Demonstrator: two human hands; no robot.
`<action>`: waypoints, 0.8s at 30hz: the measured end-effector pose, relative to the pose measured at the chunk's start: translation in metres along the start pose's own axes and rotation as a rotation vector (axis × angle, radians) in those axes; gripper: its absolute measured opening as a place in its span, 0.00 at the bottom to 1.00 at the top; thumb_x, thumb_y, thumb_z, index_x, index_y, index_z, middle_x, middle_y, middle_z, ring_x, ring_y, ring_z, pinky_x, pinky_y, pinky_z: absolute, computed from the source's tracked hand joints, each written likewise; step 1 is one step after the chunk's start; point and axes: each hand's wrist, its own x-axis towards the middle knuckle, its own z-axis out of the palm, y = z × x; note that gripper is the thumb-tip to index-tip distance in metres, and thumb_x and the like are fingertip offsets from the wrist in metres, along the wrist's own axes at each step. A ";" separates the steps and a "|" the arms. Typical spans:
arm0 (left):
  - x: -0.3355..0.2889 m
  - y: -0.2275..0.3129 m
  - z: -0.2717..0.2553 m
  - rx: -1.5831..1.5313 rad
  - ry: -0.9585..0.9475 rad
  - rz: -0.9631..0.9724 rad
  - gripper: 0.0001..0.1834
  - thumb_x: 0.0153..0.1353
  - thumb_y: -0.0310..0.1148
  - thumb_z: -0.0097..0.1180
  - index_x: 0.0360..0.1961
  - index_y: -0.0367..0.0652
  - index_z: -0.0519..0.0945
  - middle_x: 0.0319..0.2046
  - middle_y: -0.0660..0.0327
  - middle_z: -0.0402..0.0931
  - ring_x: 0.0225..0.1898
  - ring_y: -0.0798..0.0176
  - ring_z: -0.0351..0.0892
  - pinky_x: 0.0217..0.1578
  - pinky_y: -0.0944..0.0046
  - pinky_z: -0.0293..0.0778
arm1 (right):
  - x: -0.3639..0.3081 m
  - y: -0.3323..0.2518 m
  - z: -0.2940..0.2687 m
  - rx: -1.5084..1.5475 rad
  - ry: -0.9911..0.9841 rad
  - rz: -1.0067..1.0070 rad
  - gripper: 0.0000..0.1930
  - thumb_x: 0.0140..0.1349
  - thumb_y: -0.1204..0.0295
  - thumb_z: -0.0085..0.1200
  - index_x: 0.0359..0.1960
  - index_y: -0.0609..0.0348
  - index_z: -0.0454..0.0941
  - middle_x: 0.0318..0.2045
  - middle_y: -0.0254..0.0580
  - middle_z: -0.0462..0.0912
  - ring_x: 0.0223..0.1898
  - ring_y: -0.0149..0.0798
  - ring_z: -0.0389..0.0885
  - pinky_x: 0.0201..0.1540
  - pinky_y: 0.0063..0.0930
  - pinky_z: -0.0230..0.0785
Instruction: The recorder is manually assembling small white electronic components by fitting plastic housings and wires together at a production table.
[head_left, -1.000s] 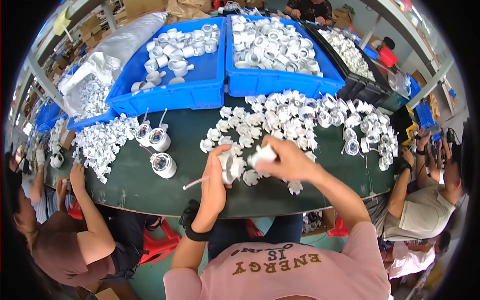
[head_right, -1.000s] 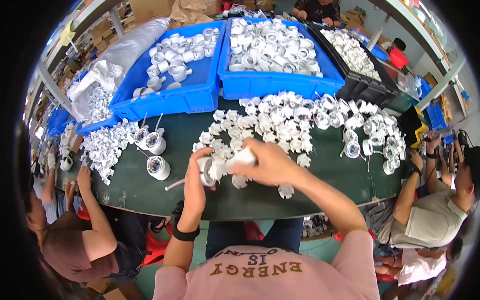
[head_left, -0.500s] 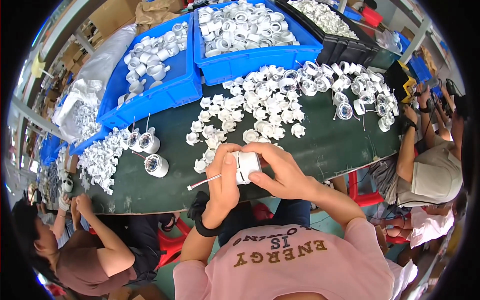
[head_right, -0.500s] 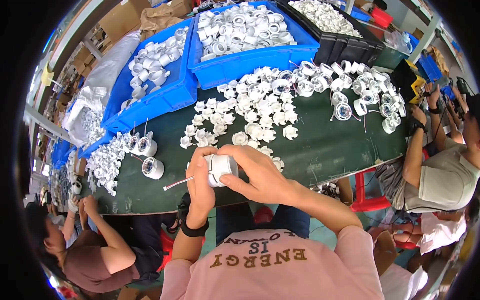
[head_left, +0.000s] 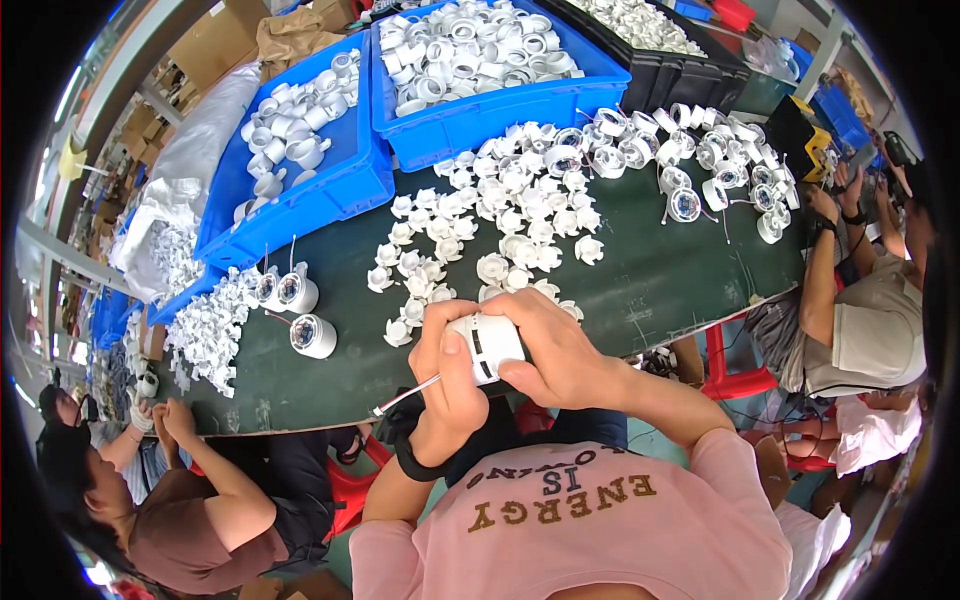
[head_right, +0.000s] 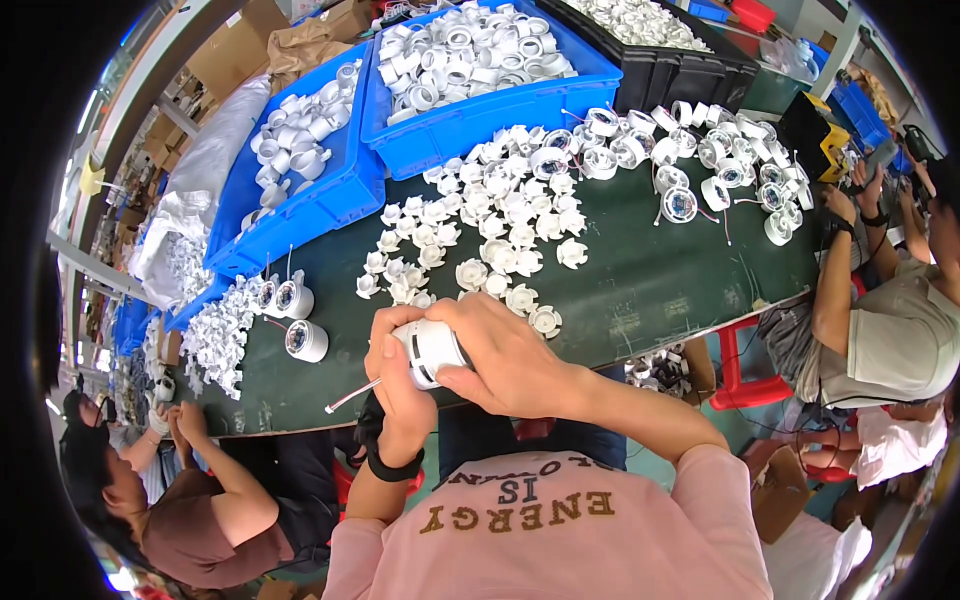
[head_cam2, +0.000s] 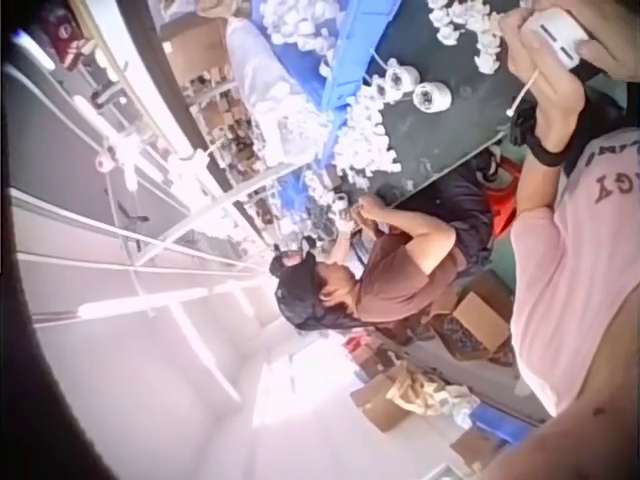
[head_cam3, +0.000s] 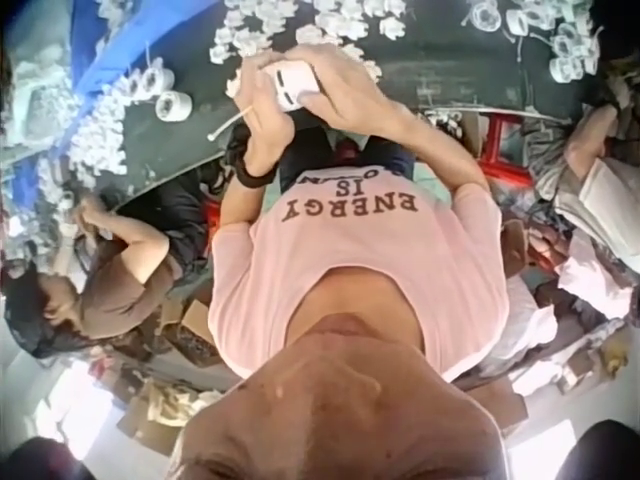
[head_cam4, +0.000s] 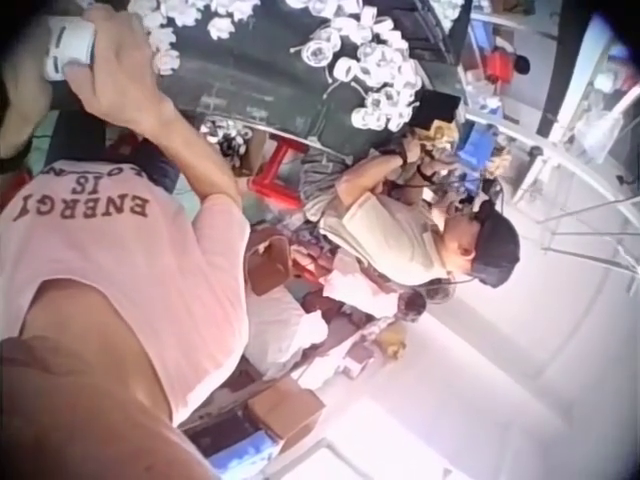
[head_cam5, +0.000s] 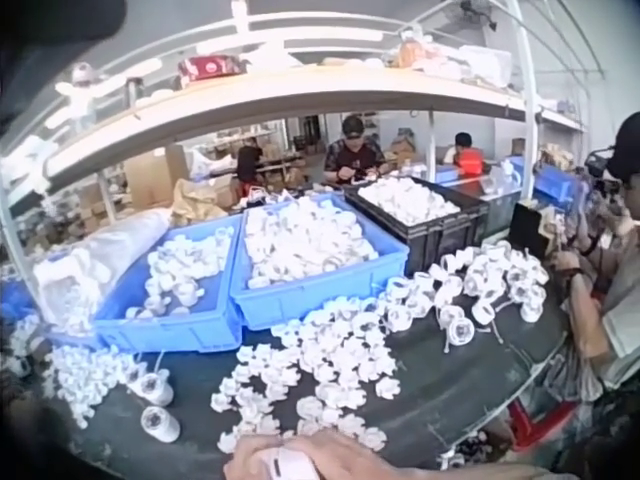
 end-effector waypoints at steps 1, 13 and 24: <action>-0.001 0.002 0.000 0.000 -0.004 0.000 0.22 0.66 0.40 0.32 0.38 0.31 0.72 0.24 0.52 0.74 0.25 0.61 0.75 0.27 0.64 0.67 | -0.002 0.001 0.002 -0.001 0.003 0.002 0.26 0.54 0.68 0.53 0.54 0.66 0.62 0.42 0.55 0.73 0.38 0.53 0.71 0.41 0.40 0.67; 0.019 -0.047 0.011 0.149 -0.004 0.009 0.23 0.66 0.43 0.33 0.38 0.33 0.74 0.31 0.57 0.74 0.29 0.64 0.73 0.32 0.66 0.67 | 0.005 0.035 0.026 -0.037 0.073 0.102 0.26 0.59 0.71 0.48 0.57 0.69 0.57 0.46 0.64 0.71 0.43 0.61 0.73 0.44 0.45 0.66; 0.078 -0.040 0.016 -0.643 -0.054 -1.094 0.21 0.65 0.47 0.33 0.39 0.43 0.74 0.27 0.59 0.78 0.22 0.60 0.75 0.17 0.65 0.67 | 0.037 0.047 -0.011 -0.156 0.120 0.158 0.25 0.66 0.63 0.46 0.60 0.64 0.62 0.40 0.57 0.77 0.41 0.54 0.77 0.44 0.39 0.69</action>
